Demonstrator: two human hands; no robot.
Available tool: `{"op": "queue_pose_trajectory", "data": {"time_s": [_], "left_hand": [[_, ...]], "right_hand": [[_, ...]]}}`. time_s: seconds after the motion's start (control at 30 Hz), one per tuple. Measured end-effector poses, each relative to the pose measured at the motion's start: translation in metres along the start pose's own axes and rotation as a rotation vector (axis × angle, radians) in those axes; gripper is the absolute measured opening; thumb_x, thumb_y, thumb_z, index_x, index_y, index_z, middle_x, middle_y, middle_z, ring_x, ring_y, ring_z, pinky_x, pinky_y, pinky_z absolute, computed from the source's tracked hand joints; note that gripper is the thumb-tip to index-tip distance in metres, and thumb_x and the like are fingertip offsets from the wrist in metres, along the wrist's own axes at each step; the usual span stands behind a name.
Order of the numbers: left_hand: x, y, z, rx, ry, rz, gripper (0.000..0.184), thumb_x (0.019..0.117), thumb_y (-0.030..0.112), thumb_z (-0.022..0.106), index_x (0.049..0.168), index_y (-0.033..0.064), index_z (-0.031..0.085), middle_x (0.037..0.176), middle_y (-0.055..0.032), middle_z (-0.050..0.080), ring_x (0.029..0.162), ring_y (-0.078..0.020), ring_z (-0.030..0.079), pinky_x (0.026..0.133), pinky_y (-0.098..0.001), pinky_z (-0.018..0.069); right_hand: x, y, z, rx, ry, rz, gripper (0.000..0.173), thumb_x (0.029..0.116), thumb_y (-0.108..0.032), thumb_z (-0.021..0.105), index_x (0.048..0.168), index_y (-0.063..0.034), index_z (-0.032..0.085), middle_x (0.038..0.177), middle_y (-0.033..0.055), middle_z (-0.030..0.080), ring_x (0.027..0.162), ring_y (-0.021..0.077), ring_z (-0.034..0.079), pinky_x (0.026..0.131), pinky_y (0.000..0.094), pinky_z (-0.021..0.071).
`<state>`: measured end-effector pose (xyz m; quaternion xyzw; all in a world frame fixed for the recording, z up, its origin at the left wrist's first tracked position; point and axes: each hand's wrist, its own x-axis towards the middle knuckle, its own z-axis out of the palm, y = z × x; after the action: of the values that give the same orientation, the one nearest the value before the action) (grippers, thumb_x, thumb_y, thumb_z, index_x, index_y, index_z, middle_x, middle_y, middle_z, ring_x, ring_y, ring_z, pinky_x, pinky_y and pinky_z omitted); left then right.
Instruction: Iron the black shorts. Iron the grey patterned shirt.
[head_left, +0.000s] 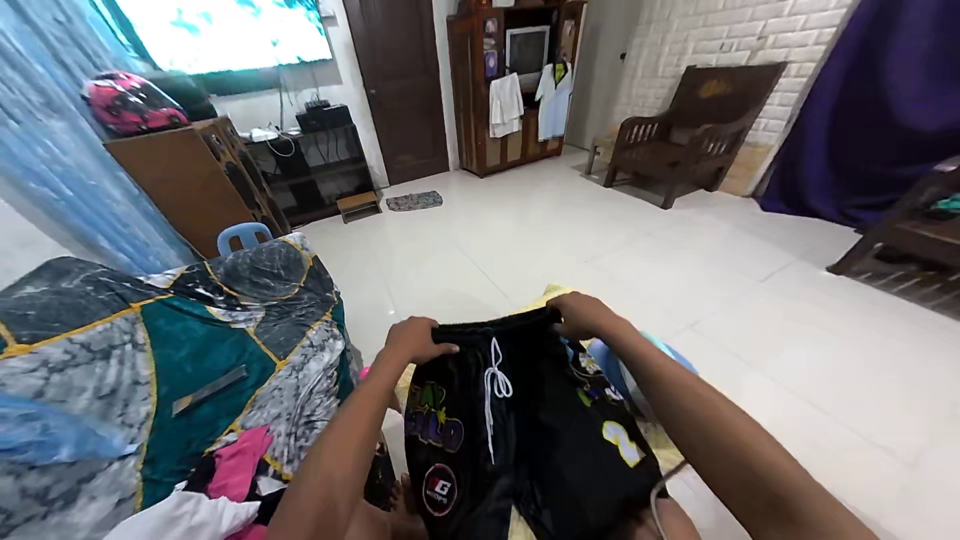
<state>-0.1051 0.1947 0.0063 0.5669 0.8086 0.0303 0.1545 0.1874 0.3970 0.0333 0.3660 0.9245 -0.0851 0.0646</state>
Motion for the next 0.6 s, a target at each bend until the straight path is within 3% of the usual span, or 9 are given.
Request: {"op": "queue_pose_trajectory", "data": {"time_s": [0.07,0.13,0.23,0.33,0.47,0.6], "left_hand": [[-0.016,0.004,-0.029,0.007,0.046,0.005,0.074,0.0822,0.077,0.065,0.124,0.0158,0.070,0.120,-0.0162,0.071,0.116,-0.0379,0.066,0.095,-0.0675,0.0499],[-0.027,0.004,-0.051,0.019,0.094,0.000,0.071,0.0833,0.077,0.065,0.121,0.0167,0.071,0.116,-0.0157,0.072,0.113,-0.0378,0.067,0.093,-0.0682,0.0504],[-0.041,0.004,-0.082,0.021,0.224,0.022,0.060,0.0831,0.069,0.073,0.111,0.0153,0.073,0.102,-0.0162,0.074,0.099,-0.0397,0.070,0.082,-0.0702,0.0528],[-0.055,0.008,-0.122,0.046,0.280,0.013,0.055,0.0830,0.065,0.075,0.109,0.0170,0.072,0.102,-0.0154,0.073,0.099,-0.0398,0.070,0.081,-0.0711,0.0526],[-0.065,0.006,-0.160,0.021,0.433,0.045,0.042,0.0859,0.043,0.082,0.113,0.0143,0.069,0.106,-0.0195,0.071,0.102,-0.0440,0.068,0.082,-0.0723,0.0515],[-0.066,0.012,-0.180,-0.035,0.625,0.084,0.037,0.0881,0.023,0.081,0.118,0.0088,0.065,0.113,-0.0228,0.069,0.108,-0.0461,0.067,0.086,-0.0711,0.0521]], "right_hand": [[-0.014,-0.006,-0.023,0.006,0.046,-0.009,0.034,0.0926,-0.034,0.074,0.118,-0.0116,0.072,0.114,0.0192,0.072,0.111,0.0430,0.067,0.089,0.0713,0.0511],[-0.024,-0.008,-0.039,0.002,0.147,-0.033,0.027,0.0885,-0.035,0.079,0.107,-0.0146,0.075,0.102,0.0150,0.074,0.100,0.0397,0.071,0.080,0.0701,0.0545],[-0.036,-0.014,-0.076,-0.003,0.247,-0.077,0.028,0.0846,-0.038,0.082,0.101,-0.0160,0.075,0.098,0.0129,0.074,0.096,0.0384,0.071,0.078,0.0716,0.0541],[-0.043,-0.022,-0.114,-0.016,0.325,-0.143,0.027,0.0835,-0.038,0.083,0.096,-0.0152,0.075,0.093,0.0114,0.074,0.092,0.0361,0.072,0.076,0.0701,0.0548],[-0.044,-0.030,-0.157,0.021,0.424,-0.297,0.031,0.0792,-0.037,0.088,0.088,-0.0095,0.075,0.083,0.0103,0.073,0.081,0.0306,0.071,0.075,0.0629,0.0561],[-0.044,-0.042,-0.187,0.075,0.529,-0.214,0.030,0.0753,-0.029,0.091,0.089,-0.0075,0.075,0.084,0.0128,0.072,0.083,0.0315,0.071,0.077,0.0621,0.0567]]}}
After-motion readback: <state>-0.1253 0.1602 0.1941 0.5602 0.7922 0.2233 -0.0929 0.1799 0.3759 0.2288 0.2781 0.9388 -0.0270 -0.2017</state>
